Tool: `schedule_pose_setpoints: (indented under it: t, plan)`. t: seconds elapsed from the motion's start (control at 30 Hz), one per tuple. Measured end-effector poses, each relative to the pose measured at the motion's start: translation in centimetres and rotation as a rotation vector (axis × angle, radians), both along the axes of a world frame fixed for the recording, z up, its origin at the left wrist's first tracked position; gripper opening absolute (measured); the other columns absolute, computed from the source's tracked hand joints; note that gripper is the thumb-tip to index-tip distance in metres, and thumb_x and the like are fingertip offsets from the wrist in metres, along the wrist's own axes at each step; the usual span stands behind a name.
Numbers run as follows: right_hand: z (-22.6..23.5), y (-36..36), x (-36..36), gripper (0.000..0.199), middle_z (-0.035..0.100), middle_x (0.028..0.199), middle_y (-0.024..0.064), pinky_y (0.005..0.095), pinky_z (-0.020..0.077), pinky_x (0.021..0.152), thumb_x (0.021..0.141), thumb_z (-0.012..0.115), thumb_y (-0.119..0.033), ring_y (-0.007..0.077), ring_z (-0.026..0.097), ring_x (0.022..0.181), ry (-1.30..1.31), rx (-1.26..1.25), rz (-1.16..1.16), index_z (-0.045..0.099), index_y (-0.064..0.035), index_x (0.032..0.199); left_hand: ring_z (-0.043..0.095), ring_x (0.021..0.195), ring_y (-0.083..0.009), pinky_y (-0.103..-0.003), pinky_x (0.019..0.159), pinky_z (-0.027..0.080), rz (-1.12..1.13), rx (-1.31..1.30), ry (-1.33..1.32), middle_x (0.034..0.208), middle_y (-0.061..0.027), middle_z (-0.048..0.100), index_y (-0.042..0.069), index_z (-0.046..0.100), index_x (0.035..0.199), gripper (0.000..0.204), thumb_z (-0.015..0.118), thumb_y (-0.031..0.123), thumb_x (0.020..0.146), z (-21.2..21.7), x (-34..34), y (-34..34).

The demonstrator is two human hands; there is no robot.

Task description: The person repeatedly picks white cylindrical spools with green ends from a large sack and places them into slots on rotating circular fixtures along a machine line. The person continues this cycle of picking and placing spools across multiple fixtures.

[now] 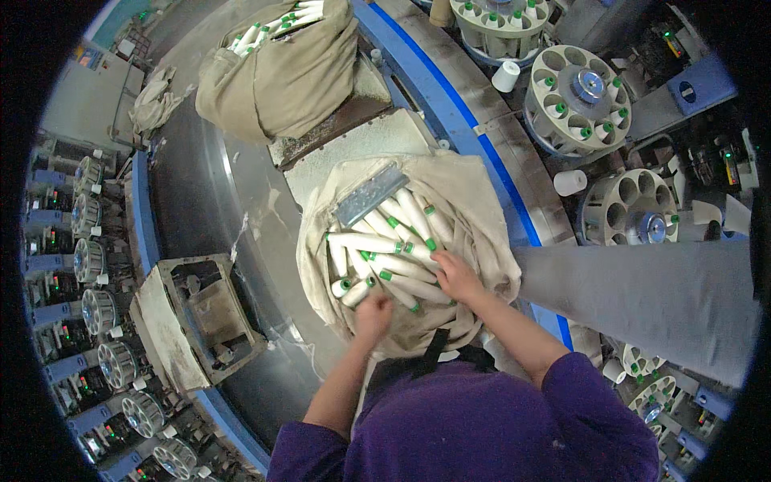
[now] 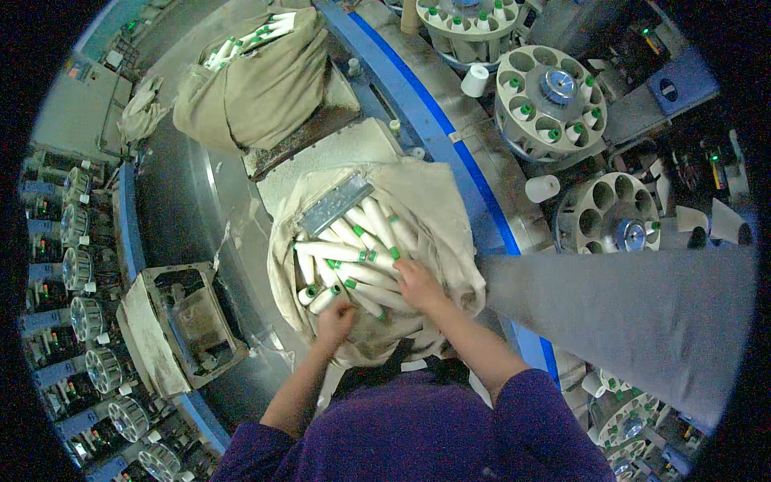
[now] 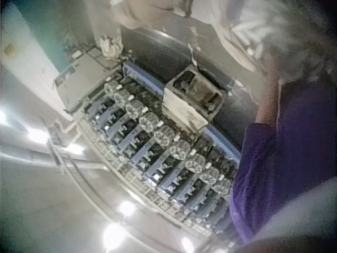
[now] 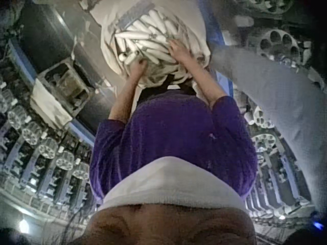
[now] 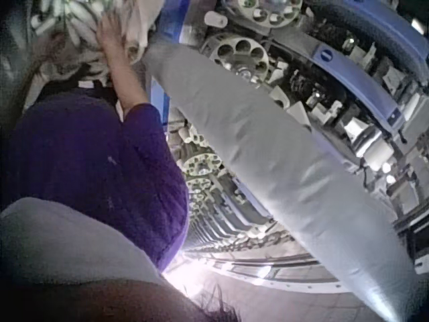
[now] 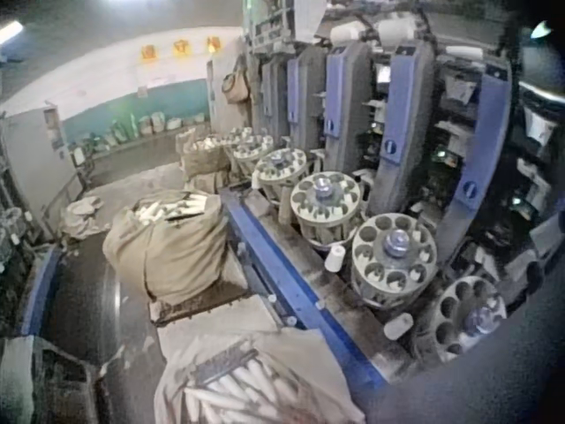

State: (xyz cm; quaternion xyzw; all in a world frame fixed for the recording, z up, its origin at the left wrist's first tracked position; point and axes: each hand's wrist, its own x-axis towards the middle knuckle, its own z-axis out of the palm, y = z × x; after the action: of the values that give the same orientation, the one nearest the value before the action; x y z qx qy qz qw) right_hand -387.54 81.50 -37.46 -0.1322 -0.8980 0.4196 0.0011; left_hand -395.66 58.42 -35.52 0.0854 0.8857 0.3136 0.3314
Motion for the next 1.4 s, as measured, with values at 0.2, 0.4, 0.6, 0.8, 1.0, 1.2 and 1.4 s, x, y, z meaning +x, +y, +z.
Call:
schedule_pose_setpoints:
  t: [0.2,0.4,0.6,0.8,1.0,1.2,1.4]
  plan:
    - [-0.9,2.0,-0.2,0.041,0.054,0.119,0.0181,0.0437,0.0424,0.092,0.082,0.061,-0.020,0.0364,0.053,0.107,-0.429,0.190,0.026,0.048,-0.0045,0.119,0.063,0.091,-0.0357,-0.039,0.079,0.049,-0.165,0.007,0.018,0.098,-0.0195,0.065,0.003,0.058,0.109,0.036,0.064,0.026,0.082,-2.3,2.6,3.1]
    - [0.1,2.0,0.9,0.043,0.056,0.111,0.0111,0.0352,0.0499,0.064,0.093,0.053,-0.031,0.0249,0.060,0.077,-0.251,-0.459,-0.463,0.042,-0.0048,0.125,0.063,0.087,-0.0300,-0.038,0.079,0.048,0.341,0.120,-0.091,0.093,-0.0194,0.064,-0.006,0.055,0.107,0.047,0.068,0.030,0.078,-4.7,-1.6,6.2]
    - [3.3,1.8,5.2,0.052,0.051,0.118,0.0097,0.0275,0.0473,0.051,0.093,0.052,-0.020,0.0145,0.055,0.074,-0.451,-0.731,-0.663,0.031,-0.0124,0.139,0.058,0.099,-0.0418,-0.045,0.089,0.044,0.285,0.105,-0.115,0.101,-0.0260,0.062,-0.005,0.054,0.111,0.056,0.068,0.032,0.071,-5.5,-5.4,11.7]
    - [8.4,3.1,13.6,0.062,0.063,0.101,0.0121,0.0314,0.0510,0.080,0.078,0.070,-0.012,0.0179,0.061,0.093,-0.452,-0.573,-0.697,0.044,-0.0081,0.133,0.058,0.097,-0.0428,-0.046,0.087,0.044,0.291,-0.124,0.049,0.102,-0.0273,0.060,-0.005,0.053,0.109,0.048,0.065,0.024,0.073,-3.5,-10.4,7.9]
    - [16.2,7.1,14.0,0.048,0.064,0.104,0.0105,0.0318,0.0481,0.086,0.073,0.076,-0.006,0.0180,0.060,0.099,-0.020,-0.263,-0.849,0.050,-0.0034,0.113,0.052,0.109,-0.0402,-0.044,0.092,0.044,0.070,-0.264,0.046,0.120,-0.0259,0.052,-0.004,0.051,0.117,0.052,0.067,0.021,0.073,-7.4,-13.0,8.5]
    - [24.4,9.2,11.6,0.040,0.060,0.100,0.0069,0.0345,0.0505,0.084,0.079,0.073,-0.012,0.0176,0.060,0.096,0.475,-0.614,-0.920,0.051,-0.0069,0.112,0.053,0.110,-0.0296,-0.038,0.091,0.047,0.530,0.271,-0.373,0.125,-0.0163,0.050,-0.001,0.042,0.131,0.065,0.070,0.014,0.075,-3.6,-11.1,7.3]
    - [20.2,2.1,10.5,0.030,0.057,0.073,0.0108,0.0467,0.0535,0.067,0.094,0.050,-0.033,0.0258,0.061,0.068,0.332,-1.391,-0.975,0.051,-0.0037,0.090,0.057,0.105,-0.0297,-0.045,0.094,0.045,0.213,0.706,-1.153,0.116,-0.0150,0.058,0.002,0.052,0.122,0.043,0.062,0.022,0.085,9.9,-11.0,9.2]
